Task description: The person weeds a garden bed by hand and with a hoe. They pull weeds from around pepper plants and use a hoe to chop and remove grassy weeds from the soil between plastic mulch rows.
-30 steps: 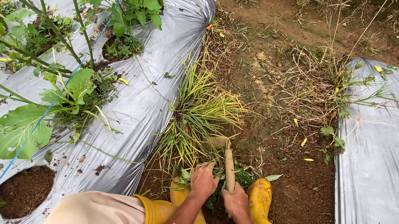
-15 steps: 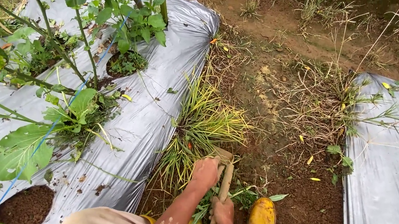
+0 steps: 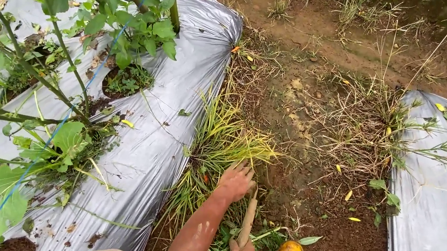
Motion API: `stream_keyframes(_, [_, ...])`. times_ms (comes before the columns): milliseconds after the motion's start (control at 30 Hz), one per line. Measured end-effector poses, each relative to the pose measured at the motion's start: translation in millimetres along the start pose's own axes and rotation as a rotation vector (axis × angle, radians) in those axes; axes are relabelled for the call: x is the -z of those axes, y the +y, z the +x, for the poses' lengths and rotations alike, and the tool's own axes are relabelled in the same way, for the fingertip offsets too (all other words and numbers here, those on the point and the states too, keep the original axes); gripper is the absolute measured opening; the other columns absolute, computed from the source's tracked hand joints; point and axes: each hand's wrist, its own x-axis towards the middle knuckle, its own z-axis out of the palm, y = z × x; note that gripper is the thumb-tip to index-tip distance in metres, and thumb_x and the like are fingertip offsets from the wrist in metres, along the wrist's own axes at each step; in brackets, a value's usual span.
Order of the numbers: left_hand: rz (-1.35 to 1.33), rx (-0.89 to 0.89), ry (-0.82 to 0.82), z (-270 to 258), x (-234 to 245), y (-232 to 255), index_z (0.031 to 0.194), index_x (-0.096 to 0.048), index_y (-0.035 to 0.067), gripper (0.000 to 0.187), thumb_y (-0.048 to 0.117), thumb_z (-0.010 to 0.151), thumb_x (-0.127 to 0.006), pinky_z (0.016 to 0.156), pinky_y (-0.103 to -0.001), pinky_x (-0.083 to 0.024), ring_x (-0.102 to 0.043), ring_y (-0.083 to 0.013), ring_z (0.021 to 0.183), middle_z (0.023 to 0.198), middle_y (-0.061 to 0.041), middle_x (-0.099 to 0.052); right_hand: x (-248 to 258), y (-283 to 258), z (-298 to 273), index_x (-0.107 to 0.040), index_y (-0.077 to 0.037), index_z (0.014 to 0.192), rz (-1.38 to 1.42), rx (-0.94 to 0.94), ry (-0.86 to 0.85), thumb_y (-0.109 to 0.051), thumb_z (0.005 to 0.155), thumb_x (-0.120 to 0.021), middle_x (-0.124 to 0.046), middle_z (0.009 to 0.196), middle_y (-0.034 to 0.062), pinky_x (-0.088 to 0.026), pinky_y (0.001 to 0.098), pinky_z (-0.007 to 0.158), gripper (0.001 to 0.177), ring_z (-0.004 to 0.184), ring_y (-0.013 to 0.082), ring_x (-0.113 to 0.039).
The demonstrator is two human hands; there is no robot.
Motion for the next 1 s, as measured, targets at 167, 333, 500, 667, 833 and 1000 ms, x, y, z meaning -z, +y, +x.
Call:
stream_keyframes(167, [0.403,0.147,-0.158,-8.8,27.6,-40.3,0.165,0.0,0.014,0.079,0.054,0.105,-0.03,0.125,-0.055,0.011,0.013,-0.0354,0.157,0.172,-0.013,0.001,1.5,-7.8,-3.4,-0.056,-0.005,0.1,0.017,-0.013,-0.027,-0.015,0.099,-0.064,-0.059,0.066,0.0099,-0.051,0.0355,0.04,0.013,0.047,0.0203,-0.056])
stream_keyframes(333, [0.578,0.254,-0.264,-34.4,46.4,-65.1,0.165,-0.004,0.015,0.092,0.062,0.1,-0.048,0.12,-0.066,0.013,0.015,-0.0413,0.157,0.173,-0.015,0.005,4.4,-14.5,-12.1,-0.057,-0.003,0.104,0.026,-0.033,-0.074,-0.01,0.102,-0.059,-0.06,0.072,0.0089,-0.051,0.0301,0.039,0.007,0.048,0.0169,-0.053])
stream_keyframes(500, [0.675,0.235,-0.427,-44.2,73.2,-60.2,0.165,-0.011,0.019,0.1,0.079,0.095,-0.048,0.116,-0.076,0.011,0.002,-0.0327,0.159,0.173,-0.014,0.0,14.5,-21.1,-14.6,-0.059,-0.005,0.113,0.005,-0.053,-0.102,-0.015,0.101,-0.061,-0.059,0.07,0.0089,-0.051,0.032,0.042,0.016,0.051,0.0178,-0.055])
stream_keyframes(667, [0.638,0.26,-0.432,-43.1,69.0,-58.0,0.165,-0.017,0.017,0.091,0.074,0.099,-0.043,0.122,-0.07,-0.003,-0.013,-0.0385,0.157,0.171,-0.014,-0.016,20.7,-20.1,-11.9,-0.061,-0.006,0.108,-0.023,-0.012,-0.101,-0.016,0.1,-0.06,-0.06,0.065,0.0083,-0.051,0.0321,0.039,0.013,0.045,0.0174,-0.055])
stream_keyframes(833, [0.433,0.39,-0.252,-19.3,-0.8,-77.9,0.109,-0.062,0.013,0.039,0.051,0.1,-0.063,0.11,-0.044,-0.042,-0.05,-0.0098,0.083,0.088,0.002,-0.054,22.1,-12.0,-2.5,-0.06,-0.006,0.124,-0.08,-0.002,-0.115,-0.016,0.103,-0.059,-0.062,0.076,0.0069,-0.053,0.0271,0.042,0.024,0.051,0.0146,-0.056])
stream_keyframes(1000, [0.134,0.526,-0.065,-36.0,-31.5,-71.0,0.156,-0.031,-0.003,0.069,0.031,0.103,-0.06,0.093,-0.034,-0.057,-0.057,-0.0322,0.131,0.152,-0.023,-0.048,21.4,-10.6,-5.9,-0.058,-0.009,0.132,-0.115,0.02,-0.102,-0.015,0.103,-0.06,-0.061,0.074,0.0055,-0.053,0.0239,0.041,0.03,0.049,0.0129,-0.054])
